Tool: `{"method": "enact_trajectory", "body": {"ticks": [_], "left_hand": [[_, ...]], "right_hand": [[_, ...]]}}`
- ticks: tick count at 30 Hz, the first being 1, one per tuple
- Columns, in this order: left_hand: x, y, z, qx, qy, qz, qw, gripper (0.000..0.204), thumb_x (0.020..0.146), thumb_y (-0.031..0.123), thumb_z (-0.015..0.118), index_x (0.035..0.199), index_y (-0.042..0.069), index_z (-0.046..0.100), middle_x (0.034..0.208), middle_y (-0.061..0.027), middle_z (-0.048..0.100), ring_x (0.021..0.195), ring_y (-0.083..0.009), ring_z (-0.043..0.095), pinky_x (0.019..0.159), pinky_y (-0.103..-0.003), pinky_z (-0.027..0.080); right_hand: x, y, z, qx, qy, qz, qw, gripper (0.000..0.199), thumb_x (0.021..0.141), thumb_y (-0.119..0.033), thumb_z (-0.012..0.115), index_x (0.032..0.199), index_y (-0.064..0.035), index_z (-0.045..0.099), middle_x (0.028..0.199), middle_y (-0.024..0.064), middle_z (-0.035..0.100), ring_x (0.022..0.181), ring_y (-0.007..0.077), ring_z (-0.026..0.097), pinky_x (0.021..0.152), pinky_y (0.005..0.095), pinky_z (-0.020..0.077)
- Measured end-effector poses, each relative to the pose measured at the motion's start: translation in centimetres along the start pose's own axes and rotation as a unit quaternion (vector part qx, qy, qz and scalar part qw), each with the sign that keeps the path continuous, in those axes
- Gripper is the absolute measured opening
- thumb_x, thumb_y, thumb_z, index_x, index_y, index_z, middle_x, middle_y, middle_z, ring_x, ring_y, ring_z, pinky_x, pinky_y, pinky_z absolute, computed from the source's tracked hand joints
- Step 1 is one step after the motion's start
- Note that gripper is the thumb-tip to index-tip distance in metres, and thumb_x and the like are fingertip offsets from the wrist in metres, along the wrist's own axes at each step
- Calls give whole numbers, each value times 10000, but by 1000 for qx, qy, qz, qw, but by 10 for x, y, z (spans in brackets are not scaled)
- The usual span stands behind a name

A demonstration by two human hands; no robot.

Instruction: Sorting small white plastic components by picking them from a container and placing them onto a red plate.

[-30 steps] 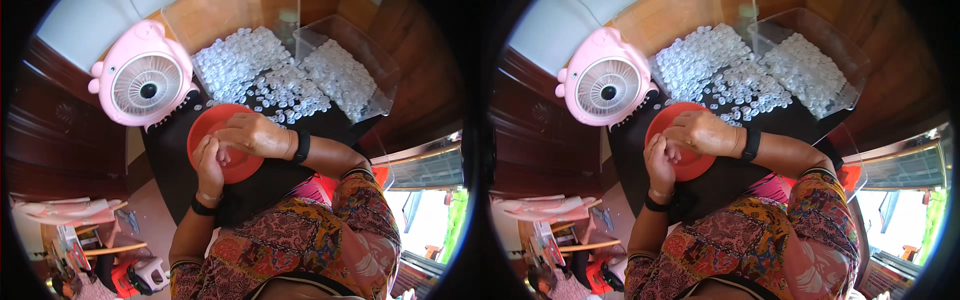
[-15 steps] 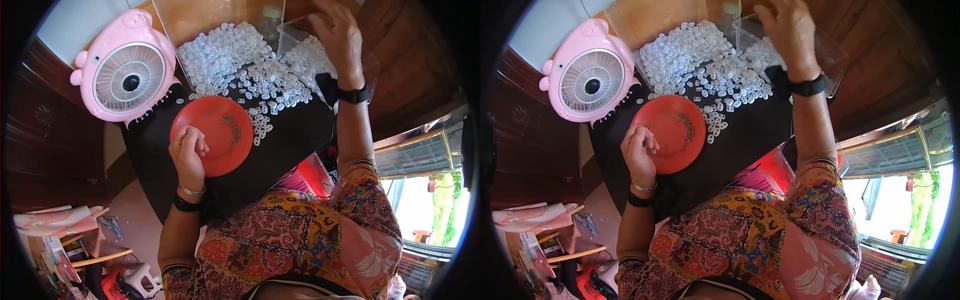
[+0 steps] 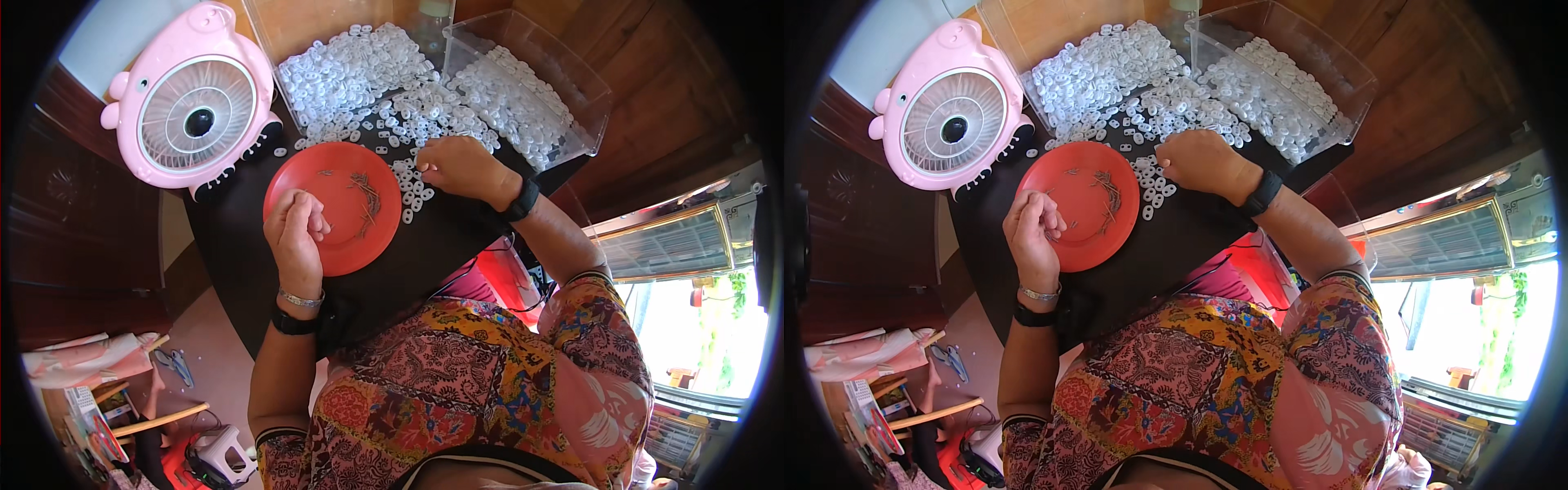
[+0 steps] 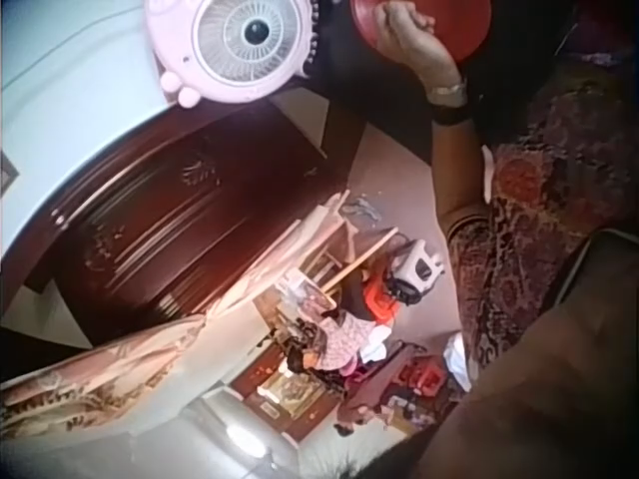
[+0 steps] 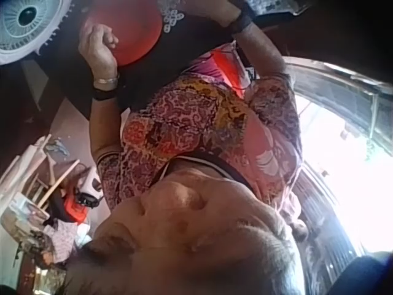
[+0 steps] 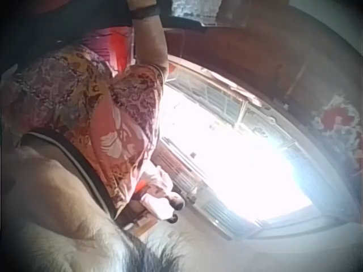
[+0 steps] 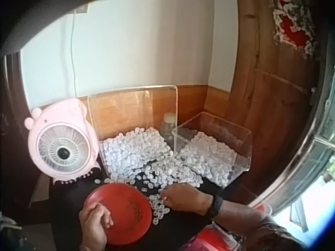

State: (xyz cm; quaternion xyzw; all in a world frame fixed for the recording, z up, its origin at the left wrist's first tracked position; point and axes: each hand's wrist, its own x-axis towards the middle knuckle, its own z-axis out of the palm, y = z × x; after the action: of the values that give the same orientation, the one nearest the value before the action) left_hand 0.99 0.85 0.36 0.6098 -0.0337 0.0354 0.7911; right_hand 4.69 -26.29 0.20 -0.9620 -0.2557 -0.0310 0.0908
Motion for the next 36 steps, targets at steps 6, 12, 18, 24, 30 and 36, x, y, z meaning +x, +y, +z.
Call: {"method": "enact_trajectory", "body": {"ticks": [6,12,18,24,30,36], "left_hand": [[1,-2,-1,3,1,-2,1000,246,910,171,485,715,31,538,588,5,458,510,-78,438,486,-216,368],[3,-4,-1,9,-1,-6,1000,248,911,172,485,715,30,538,586,4,456,509,-79,441,478,-212,362],[4,-4,-2,16,4,-16,1000,220,907,166,497,741,31,550,588,11,463,514,-71,454,473,-206,357],[7,-3,-1,67,-22,-29,997,163,906,157,517,832,32,592,621,15,509,544,-56,489,484,-193,362],[6,-9,-2,87,-91,-31,991,197,926,190,488,893,28,596,691,-11,557,622,-63,525,509,-196,374],[14,2,-14,64,-107,-10,992,201,916,183,482,851,17,575,706,-23,564,639,-80,540,532,-200,390]], "right_hand": [[9,-5,0,10,7,15,1000,129,800,-181,511,788,-102,612,818,100,619,805,319,625,688,446,500],[13,-6,-2,22,-7,13,1000,126,788,-176,515,789,-96,612,817,94,623,805,316,626,685,444,500],[21,-3,2,54,-20,27,998,118,767,-166,522,784,-96,617,773,112,634,792,331,623,678,448,491],[29,-13,-13,182,-6,26,983,116,775,-180,619,818,-73,629,752,96,640,723,248,622,644,362,483],[59,-72,-33,383,-27,-77,920,163,799,-141,672,847,8,626,718,61,631,663,120,591,624,271,477],[80,-94,-41,331,-14,-123,935,125,788,-104,655,860,-4,639,735,74,642,667,143,603,617,282,477]]}}
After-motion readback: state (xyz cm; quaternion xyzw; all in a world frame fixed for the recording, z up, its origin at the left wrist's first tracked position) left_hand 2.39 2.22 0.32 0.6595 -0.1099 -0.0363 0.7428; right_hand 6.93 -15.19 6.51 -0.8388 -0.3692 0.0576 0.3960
